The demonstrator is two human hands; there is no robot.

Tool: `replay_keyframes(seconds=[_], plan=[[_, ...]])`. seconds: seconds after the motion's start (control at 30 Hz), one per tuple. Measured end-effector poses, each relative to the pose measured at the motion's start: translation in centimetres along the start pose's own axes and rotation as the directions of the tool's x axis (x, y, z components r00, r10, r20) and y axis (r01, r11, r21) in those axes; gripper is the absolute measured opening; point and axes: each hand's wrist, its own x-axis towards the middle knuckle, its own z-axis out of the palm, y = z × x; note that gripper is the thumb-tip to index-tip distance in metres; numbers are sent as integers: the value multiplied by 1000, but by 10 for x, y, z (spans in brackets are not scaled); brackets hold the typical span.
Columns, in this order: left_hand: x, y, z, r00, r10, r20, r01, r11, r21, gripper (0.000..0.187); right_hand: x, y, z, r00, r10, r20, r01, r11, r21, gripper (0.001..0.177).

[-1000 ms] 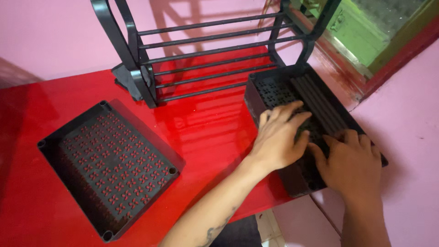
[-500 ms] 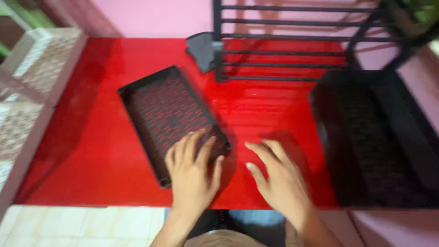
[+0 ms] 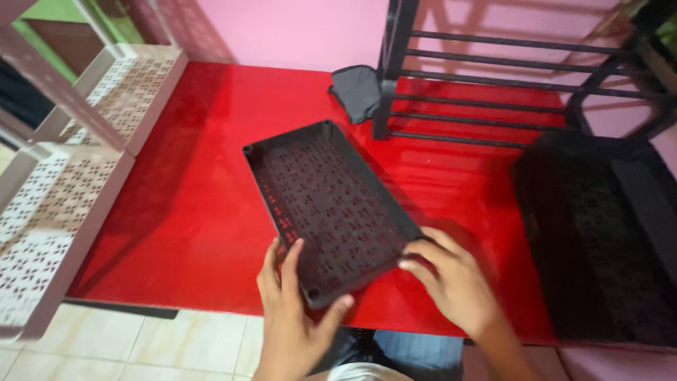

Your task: The person disassembles a white plastic two-tier shelf by removing the vertical support poles and stacking the trays. They then reassemble the shelf by inserting the poles back into the trays and stacking them. Finally, they wipe a black metal rack with a cloth.

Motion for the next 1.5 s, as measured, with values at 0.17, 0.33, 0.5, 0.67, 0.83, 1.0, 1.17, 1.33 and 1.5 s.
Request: replay_keyframes(seconds=[0.17,0.33,0.5,0.67,0.83,1.0,1.17,1.33,1.5], plan=[[-15,9,23,982,160,101,-125,948,-292,136,-42,14,-68,988,153,-5,-153,979,-132,22],[-37,24,69,908,403,-117,-418,844,-335,128,-97,30,-147,957,291,11,-277,920,-276,30],[-38,53,96,837,524,160,-412,794,-447,117,-143,45,-188,807,579,-115,-582,748,-319,24],[-12,96,124,741,562,368,-340,786,-517,129,-167,49,-201,721,628,-293,-684,712,-157,22],[6,134,167,671,612,418,-255,720,-645,133,-178,55,-218,799,433,-418,-544,817,-193,28],[13,153,200,594,676,435,-294,686,-665,105,-191,65,-219,774,381,-506,-570,767,-295,32],[7,163,219,601,739,305,-393,605,-692,81,-186,63,-212,756,323,-569,-564,763,-315,31],[9,163,221,618,715,328,-368,631,-683,79,-174,44,-189,733,168,-660,-636,516,-574,41],[5,167,223,646,704,295,-386,635,-669,85,-176,48,-181,655,271,-706,-705,555,-441,45]])
